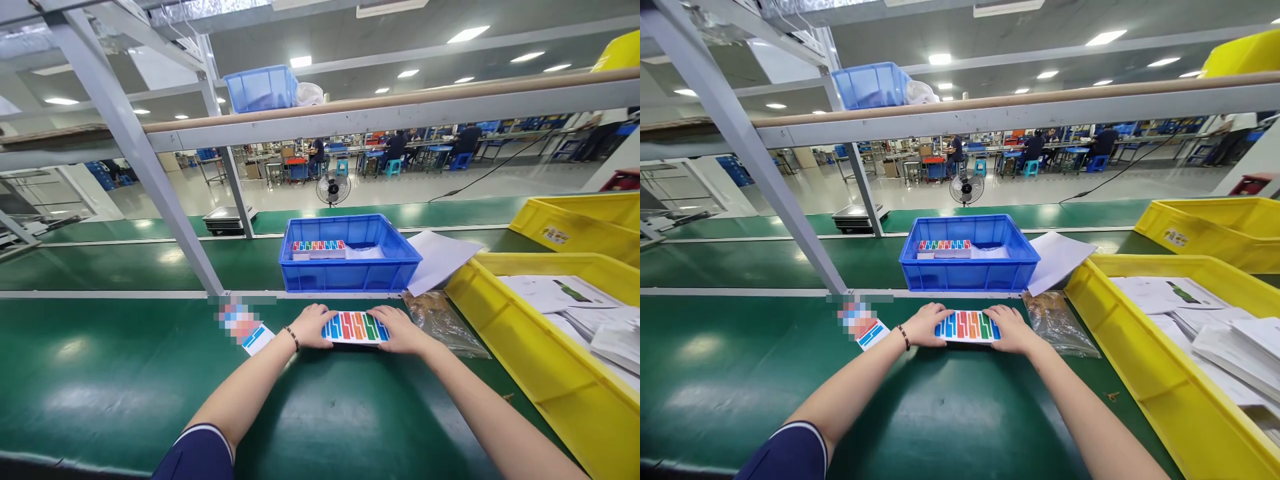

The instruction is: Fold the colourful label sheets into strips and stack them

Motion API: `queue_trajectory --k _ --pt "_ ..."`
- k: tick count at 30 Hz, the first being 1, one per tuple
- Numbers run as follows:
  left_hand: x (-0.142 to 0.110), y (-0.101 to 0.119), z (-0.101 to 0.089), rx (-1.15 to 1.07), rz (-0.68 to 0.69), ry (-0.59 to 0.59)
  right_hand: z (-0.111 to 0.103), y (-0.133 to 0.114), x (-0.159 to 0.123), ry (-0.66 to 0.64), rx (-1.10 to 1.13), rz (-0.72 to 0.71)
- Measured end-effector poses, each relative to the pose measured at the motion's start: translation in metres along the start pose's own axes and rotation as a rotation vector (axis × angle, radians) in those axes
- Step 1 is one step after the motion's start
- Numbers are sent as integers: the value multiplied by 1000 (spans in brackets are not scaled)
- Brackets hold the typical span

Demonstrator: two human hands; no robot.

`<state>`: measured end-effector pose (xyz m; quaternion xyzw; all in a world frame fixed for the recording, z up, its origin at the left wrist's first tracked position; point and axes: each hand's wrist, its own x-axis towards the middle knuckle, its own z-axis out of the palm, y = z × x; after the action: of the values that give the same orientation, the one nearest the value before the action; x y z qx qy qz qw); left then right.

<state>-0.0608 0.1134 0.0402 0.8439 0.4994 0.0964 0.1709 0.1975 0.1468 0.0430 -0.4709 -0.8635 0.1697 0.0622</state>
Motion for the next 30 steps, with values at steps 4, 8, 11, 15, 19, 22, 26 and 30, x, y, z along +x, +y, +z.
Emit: queue_trajectory --k 4,8,11,15,19,22,26,30 --pt "-36 24 27 -96 -192 114 44 -12 -41 545 299 157" --pt "-57 55 49 -277 -417 144 99 -39 -71 573 1155 560" --pt "-62 73 62 -375 -439 81 113 -57 -76 351 1555 603" --pt "-58 76 79 -807 -461 55 97 -62 -72 354 1602 689" --pt "-46 72 90 -1556 -609 36 82 -61 -73 224 1599 652" --pt "-41 74 93 -1932 -565 116 82 -63 -75 179 1578 607" --pt "-41 76 91 -1982 -497 208 86 -63 -79 232 1522 621" --pt "-42 74 94 -1973 -465 212 88 -63 -83 255 1493 603"
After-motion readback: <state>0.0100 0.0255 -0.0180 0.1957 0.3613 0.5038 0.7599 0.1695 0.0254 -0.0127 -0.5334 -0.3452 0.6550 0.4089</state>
